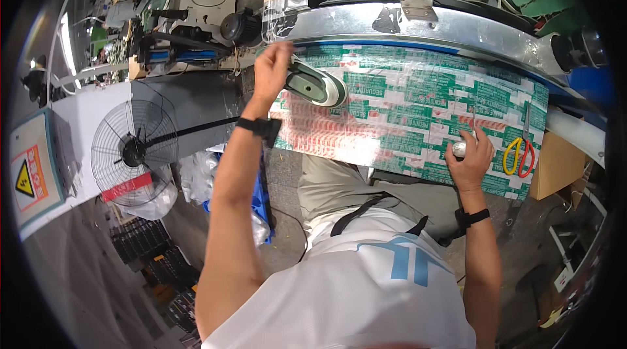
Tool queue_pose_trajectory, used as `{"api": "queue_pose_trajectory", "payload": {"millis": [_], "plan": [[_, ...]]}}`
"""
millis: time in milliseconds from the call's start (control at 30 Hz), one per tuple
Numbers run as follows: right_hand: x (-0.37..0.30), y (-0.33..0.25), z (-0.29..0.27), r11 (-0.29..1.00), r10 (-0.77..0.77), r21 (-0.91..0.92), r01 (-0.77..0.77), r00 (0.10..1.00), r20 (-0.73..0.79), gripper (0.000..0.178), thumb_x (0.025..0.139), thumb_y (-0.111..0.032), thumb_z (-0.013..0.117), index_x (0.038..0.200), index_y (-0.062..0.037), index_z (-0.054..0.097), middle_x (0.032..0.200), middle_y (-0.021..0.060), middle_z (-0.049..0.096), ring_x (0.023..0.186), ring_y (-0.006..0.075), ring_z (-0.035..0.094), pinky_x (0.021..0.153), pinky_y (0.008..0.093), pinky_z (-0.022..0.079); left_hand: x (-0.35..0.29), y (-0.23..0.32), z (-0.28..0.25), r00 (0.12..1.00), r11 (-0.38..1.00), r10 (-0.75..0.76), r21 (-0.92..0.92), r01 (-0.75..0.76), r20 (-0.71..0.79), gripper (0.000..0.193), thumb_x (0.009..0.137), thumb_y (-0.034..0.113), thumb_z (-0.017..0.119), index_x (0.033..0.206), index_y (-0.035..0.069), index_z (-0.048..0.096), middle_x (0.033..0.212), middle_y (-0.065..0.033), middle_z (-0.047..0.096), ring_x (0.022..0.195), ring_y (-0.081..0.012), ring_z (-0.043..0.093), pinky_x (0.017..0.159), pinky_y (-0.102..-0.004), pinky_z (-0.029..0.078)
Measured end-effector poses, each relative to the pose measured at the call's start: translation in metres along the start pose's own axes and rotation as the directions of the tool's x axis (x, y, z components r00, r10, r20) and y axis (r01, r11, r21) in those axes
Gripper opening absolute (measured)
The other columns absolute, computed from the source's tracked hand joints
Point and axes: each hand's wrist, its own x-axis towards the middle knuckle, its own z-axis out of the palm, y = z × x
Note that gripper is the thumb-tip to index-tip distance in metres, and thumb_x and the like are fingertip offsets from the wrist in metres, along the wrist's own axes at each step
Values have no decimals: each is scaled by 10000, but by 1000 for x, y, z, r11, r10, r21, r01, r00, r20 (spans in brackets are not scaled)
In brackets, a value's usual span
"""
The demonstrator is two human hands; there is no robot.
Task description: Checking the quality of shoes and lacing them on an assembly line.
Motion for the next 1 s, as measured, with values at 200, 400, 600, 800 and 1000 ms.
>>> {"api": "queue_pose_trajectory", "payload": {"millis": [200, 400, 600, 800, 1000], "plan": [[-2, -3, 2, 1000, -13, -11, 13, 998, -59, 451, 827, -253, 874, 1227, -106, 727, 1371, 179, 635, 1272, 396, 601, 1093, 546, 462, -52, 42, -36, 742, 451, 215, 609, -653, 635, 733, 806, 50, 849, 1506, 136, 651, 1481, -226, 638, 1392, -417, 597, 1201, -478, 463], [-5, -5, 3, 1000, -4, -18, 2, 991, -131, 449, 830, -271, 871, 1218, -103, 719, 1348, 174, 636, 1256, 409, 600, 1102, 539, 469, -16, 16, -5, 741, 279, 110, 696, -662, 662, 788, 699, 128, 947, 1423, 155, 637, 1451, -143, 659, 1351, -410, 610, 1129, -495, 531], [-5, -4, 0, 999, 26, 23, -24, 993, -114, 457, 831, -283, 876, 1219, -105, 713, 1312, 161, 625, 1263, 405, 594, 1109, 534, 470, -57, 29, -42, 845, 524, 276, 665, -531, 457, 823, 620, 168, 1007, 1373, 118, 678, 1297, -129, 743, 1219, -396, 682, 1035, -482, 579], [-3, -4, 1, 1000, 0, 22, 2, 991, -132, 470, 817, -241, 857, 1231, -101, 683, 1307, 178, 618, 1244, 414, 585, 1078, 534, 459, -13, 101, -101, 962, 652, 175, 708, -272, 209, 846, 612, 170, 1039, 1376, 47, 696, 1236, -204, 752, 1174, -414, 705, 1022, -472, 568], [0, -3, -3, 999, 52, 2, -52, 996, -72, 464, 803, -290, 873, 1194, -97, 713, 1324, 178, 625, 1240, 412, 598, 1090, 550, 470, 144, 140, -85, 836, 301, 478, 845, -443, 268, 835, 616, 194, 1016, 1373, 115, 673, 1292, -165, 736, 1202, -422, 654, 1006, -500, 548]]}}
